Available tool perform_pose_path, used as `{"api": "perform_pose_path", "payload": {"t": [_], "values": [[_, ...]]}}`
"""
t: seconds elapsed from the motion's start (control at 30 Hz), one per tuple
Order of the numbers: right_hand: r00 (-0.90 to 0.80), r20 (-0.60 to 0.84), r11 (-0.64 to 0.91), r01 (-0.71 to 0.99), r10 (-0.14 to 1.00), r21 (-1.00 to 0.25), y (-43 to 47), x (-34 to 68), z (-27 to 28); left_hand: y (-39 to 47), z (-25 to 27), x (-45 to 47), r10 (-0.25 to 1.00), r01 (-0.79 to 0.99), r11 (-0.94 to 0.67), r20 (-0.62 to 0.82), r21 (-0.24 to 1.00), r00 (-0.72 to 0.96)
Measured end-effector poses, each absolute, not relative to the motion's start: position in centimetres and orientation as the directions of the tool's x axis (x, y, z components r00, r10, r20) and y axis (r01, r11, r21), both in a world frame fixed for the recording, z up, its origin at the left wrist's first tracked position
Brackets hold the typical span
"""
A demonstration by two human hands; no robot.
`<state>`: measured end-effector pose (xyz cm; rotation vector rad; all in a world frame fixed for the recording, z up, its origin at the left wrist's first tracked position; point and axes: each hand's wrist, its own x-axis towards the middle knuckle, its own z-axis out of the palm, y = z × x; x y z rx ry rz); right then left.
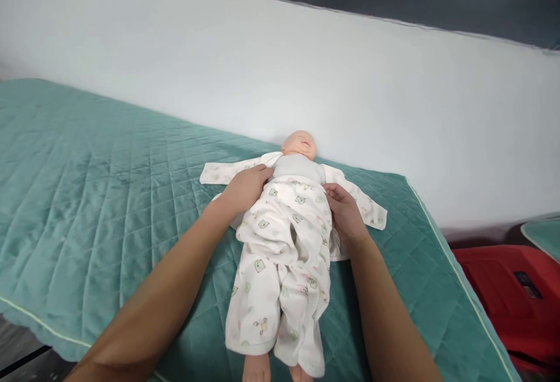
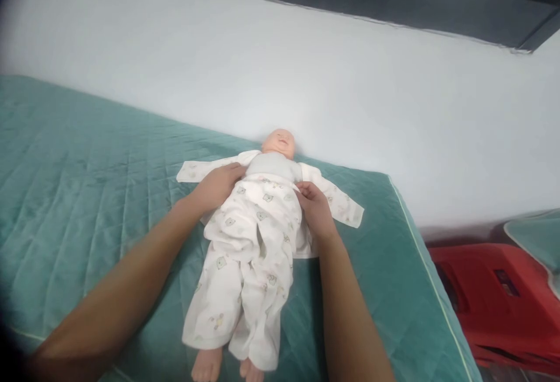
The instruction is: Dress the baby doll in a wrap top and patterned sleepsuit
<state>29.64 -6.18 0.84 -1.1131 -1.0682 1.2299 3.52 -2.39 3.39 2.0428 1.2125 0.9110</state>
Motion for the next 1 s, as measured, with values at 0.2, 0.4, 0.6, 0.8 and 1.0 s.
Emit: {"api": "perform_pose_path", "payload": {"t": [0.2,0.4,0.6,0.8,1.0], "values": [[0.049,0.023,0.025,-0.046,0.999,-0.999,-6.3,29.3,1.0,-2.6,3.0,3.2,0.794,0.595,-0.603,0.332,0.531,0.509],[0.076,0.088,0.082,0.084,0.993,-0.993,-6.0,29.3,0.7,-1.9,1.0,2.9,0.851,0.486,-0.525,0.435,0.698,0.294],[0.082,0.092,0.086,0.068,0.992,-0.994,-5.9,29.3,0.6,-3.2,1.7,2.1,0.969,0.269,-0.245,0.229,0.931,0.09],[0.052,0.085,0.081,0.08,0.995,-0.994,-6.1,29.5,0.7,-4.5,3.3,1.7,0.929,0.196,-0.203,0.126,0.959,0.347],[-0.031,0.227,0.224,0.329,0.973,-0.917,-6.0,30.1,0.9,-3.8,3.2,1.8,0.902,0.207,-0.239,0.138,0.949,0.408]]}}
